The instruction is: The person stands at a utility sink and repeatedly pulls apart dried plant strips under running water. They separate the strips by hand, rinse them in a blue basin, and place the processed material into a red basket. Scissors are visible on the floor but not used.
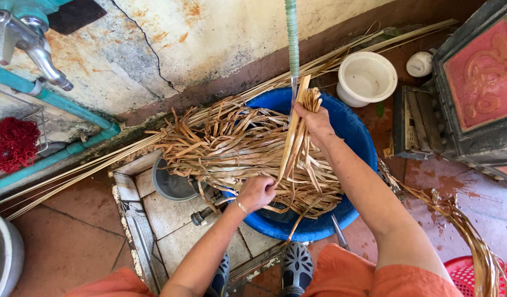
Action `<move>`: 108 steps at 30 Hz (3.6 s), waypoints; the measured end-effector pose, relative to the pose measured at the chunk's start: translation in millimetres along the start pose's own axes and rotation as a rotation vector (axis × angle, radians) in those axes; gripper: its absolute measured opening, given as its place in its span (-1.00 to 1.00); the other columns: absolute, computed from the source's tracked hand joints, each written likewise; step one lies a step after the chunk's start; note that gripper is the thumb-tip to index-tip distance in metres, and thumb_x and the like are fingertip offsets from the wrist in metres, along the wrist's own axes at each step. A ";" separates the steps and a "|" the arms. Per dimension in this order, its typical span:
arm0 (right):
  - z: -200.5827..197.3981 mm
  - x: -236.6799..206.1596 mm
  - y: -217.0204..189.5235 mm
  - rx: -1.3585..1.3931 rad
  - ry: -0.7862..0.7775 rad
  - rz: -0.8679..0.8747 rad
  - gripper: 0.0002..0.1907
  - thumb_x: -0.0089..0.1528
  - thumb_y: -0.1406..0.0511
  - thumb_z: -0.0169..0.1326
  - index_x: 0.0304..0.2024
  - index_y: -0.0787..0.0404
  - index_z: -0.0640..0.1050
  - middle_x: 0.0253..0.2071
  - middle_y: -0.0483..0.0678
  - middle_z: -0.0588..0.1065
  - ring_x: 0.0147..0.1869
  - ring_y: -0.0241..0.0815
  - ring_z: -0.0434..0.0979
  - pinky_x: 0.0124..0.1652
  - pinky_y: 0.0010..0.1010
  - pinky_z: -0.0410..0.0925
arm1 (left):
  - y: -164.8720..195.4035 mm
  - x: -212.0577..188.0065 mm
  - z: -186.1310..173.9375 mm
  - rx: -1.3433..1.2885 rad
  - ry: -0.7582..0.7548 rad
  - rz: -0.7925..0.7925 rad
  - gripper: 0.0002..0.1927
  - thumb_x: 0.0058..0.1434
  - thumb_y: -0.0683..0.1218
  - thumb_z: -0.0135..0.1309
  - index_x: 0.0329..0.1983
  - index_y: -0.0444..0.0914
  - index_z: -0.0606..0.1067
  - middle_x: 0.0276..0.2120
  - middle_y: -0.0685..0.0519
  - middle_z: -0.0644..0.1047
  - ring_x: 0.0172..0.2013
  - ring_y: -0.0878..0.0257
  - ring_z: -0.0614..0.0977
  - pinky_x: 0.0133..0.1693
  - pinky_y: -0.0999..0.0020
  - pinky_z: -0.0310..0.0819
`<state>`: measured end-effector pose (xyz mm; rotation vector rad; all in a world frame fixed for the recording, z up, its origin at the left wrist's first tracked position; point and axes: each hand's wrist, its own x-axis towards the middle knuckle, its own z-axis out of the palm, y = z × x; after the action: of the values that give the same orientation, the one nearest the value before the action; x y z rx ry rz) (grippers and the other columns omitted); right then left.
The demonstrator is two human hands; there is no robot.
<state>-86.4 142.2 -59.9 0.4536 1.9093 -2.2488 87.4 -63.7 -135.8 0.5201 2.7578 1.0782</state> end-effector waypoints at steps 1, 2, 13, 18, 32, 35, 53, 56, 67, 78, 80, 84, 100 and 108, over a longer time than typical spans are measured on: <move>-1.0 -0.1 -1.7 -0.015 0.009 -0.004 -0.81 0.27 0.26 0.24 -0.15 0.26 0.64 -0.31 -0.05 0.57 -0.36 -0.20 0.53 -0.37 -0.34 0.42 | -2.7 7.6 -7.5 0.092 -0.124 -0.040 -0.85 0.14 -0.02 0.12 -0.40 -0.17 0.59 -0.40 -0.08 0.62 -0.34 -0.03 0.65 -0.23 0.06 0.53; -1.9 -0.4 -3.5 -0.015 -0.002 -0.018 -0.80 0.27 0.27 0.25 -0.15 0.28 0.63 -0.31 -0.04 0.57 -0.35 -0.19 0.53 -0.35 -0.34 0.42 | -4.4 15.7 -15.5 0.183 -0.248 -0.079 -0.82 0.15 0.04 0.12 -0.41 -0.15 0.60 -0.37 -0.07 0.64 -0.30 -0.01 0.67 -0.16 0.04 0.55; 4.5 -16.6 -8.1 -0.048 -0.217 -0.158 -0.71 0.10 0.42 0.35 -0.13 0.30 0.63 -0.19 -0.07 0.63 -0.15 -0.23 0.64 -0.13 -0.36 0.51 | 14.1 140.4 -48.8 -0.909 0.075 -0.047 -0.36 0.38 0.10 -0.02 0.44 -0.29 0.26 0.18 -0.15 0.54 0.17 0.15 0.54 0.20 0.29 0.39; 3.6 -17.8 -8.5 -0.054 -0.162 -0.115 -0.74 0.26 0.26 0.25 -0.06 0.25 0.64 -0.16 -0.12 0.61 -0.15 -0.29 0.57 -0.15 -0.38 0.47 | 32.0 145.3 -30.5 -0.698 0.222 -0.133 -0.60 0.45 0.06 -0.10 0.14 -0.30 0.49 -0.20 -0.03 0.59 -0.18 0.24 0.57 -0.12 0.31 0.45; -2.2 -14.7 -16.4 0.065 -0.212 -0.069 -0.72 0.32 0.21 0.17 -0.07 0.30 0.63 -0.23 -0.01 0.62 -0.28 -0.20 0.60 -0.37 -0.33 0.52 | 53.1 168.2 -40.3 -0.832 0.210 -0.133 -0.67 0.39 -0.01 -0.12 0.09 -0.27 0.45 -0.46 0.13 0.58 -0.51 0.37 0.56 -0.50 0.41 0.47; 1.0 -16.9 -22.5 0.087 -0.184 -0.055 -0.73 0.32 0.25 0.18 -0.10 0.36 0.63 -0.21 0.06 0.65 -0.26 -0.14 0.69 -0.36 -0.30 0.59 | 53.4 169.1 -42.9 -0.883 0.171 -0.158 -0.66 0.43 0.01 -0.10 -0.14 -0.35 0.55 -0.49 0.12 0.57 -0.55 0.38 0.54 -0.52 0.44 0.42; 22.8 -11.2 -47.9 0.101 -0.252 0.013 -0.73 0.29 0.25 0.15 -0.08 0.35 0.61 -0.28 0.10 0.60 -0.44 -0.10 0.61 -0.54 -0.27 0.49 | 53.1 179.0 -75.9 -0.877 0.120 -0.239 -0.73 0.33 0.09 -0.11 -0.21 -0.17 0.48 -0.67 0.12 0.44 -0.72 0.36 0.44 -0.70 0.39 0.29; 28.3 -2.6 -39.3 0.127 -0.125 -0.027 -0.75 0.28 0.29 0.15 -0.16 0.41 0.61 -0.30 0.10 0.64 -0.43 -0.09 0.64 -0.53 -0.27 0.50 | 52.8 181.5 -70.3 -0.817 0.100 -0.246 -0.56 0.36 0.10 -0.16 -0.41 -0.33 0.48 -0.72 0.07 0.42 -0.78 0.29 0.41 -0.74 0.33 0.25; 15.1 22.6 -51.1 0.136 0.219 -0.202 -0.84 0.23 0.36 0.16 -0.40 0.35 0.55 -0.59 0.01 0.48 -0.66 -0.18 0.46 -0.67 -0.35 0.35 | 71.2 185.1 -32.8 -0.375 0.172 -0.108 -0.59 0.32 0.01 -0.27 -0.50 -0.23 0.50 -0.71 0.08 0.47 -0.68 0.19 0.51 -0.60 0.20 0.44; -40.6 42.3 -74.8 0.101 0.617 -0.151 -0.92 0.24 0.39 0.10 -0.30 0.33 0.55 -0.57 -0.10 0.49 -0.63 -0.31 0.41 -0.65 -0.49 0.32 | 103.3 119.1 -14.1 -0.270 0.257 0.126 -0.62 0.39 0.01 -0.29 -0.29 -0.26 0.51 -0.63 -0.02 0.47 -0.62 0.11 0.50 -0.51 0.12 0.44; -64.9 44.2 -74.6 0.093 0.644 -0.133 -0.93 0.23 0.43 0.08 -0.25 0.33 0.54 -0.54 -0.11 0.48 -0.62 -0.34 0.39 -0.64 -0.51 0.30 | 111.9 105.6 -11.9 -0.263 0.206 0.132 -0.65 0.35 0.00 -0.28 -0.23 -0.24 0.51 -0.64 -0.03 0.46 -0.62 0.08 0.51 -0.51 0.09 0.44; -113.2 57.4 -73.6 0.110 0.743 -0.155 -0.87 0.19 0.45 0.03 -0.27 0.30 0.60 -0.55 -0.10 0.54 -0.63 -0.34 0.44 -0.65 -0.50 0.35 | 125.2 91.2 -10.8 -0.185 -0.067 -0.003 -0.64 0.37 0.02 -0.31 -0.33 -0.21 0.48 -0.68 0.02 0.47 -0.67 0.07 0.54 -0.53 0.09 0.48; -248.9 50.5 -70.8 0.324 0.757 -0.335 -0.87 0.12 0.45 -0.02 -0.52 0.21 0.50 -0.62 -0.04 0.41 -0.72 -0.15 0.25 -0.64 -0.25 0.25 | 131.0 6.9 -15.5 -0.204 0.019 0.244 -0.85 0.33 -0.09 -0.11 -0.26 -0.26 0.41 -0.63 -0.07 0.48 -0.59 -0.04 0.56 -0.45 0.02 0.46; -302.4 48.8 -70.2 0.227 0.893 -0.349 -0.89 0.27 0.31 0.12 -0.36 0.16 0.59 -0.56 -0.17 0.40 -0.62 -0.30 0.35 -0.53 -0.34 0.45 | 110.2 -48.7 -37.8 -0.221 0.064 0.310 -0.88 0.35 -0.11 -0.10 -0.26 -0.25 0.36 -0.53 -0.10 0.51 -0.52 -0.07 0.57 -0.40 0.02 0.47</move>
<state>-115.5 455.0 -52.9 1.4659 2.2125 -2.7878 152.9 -29.9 -33.2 0.9157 2.6201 1.4686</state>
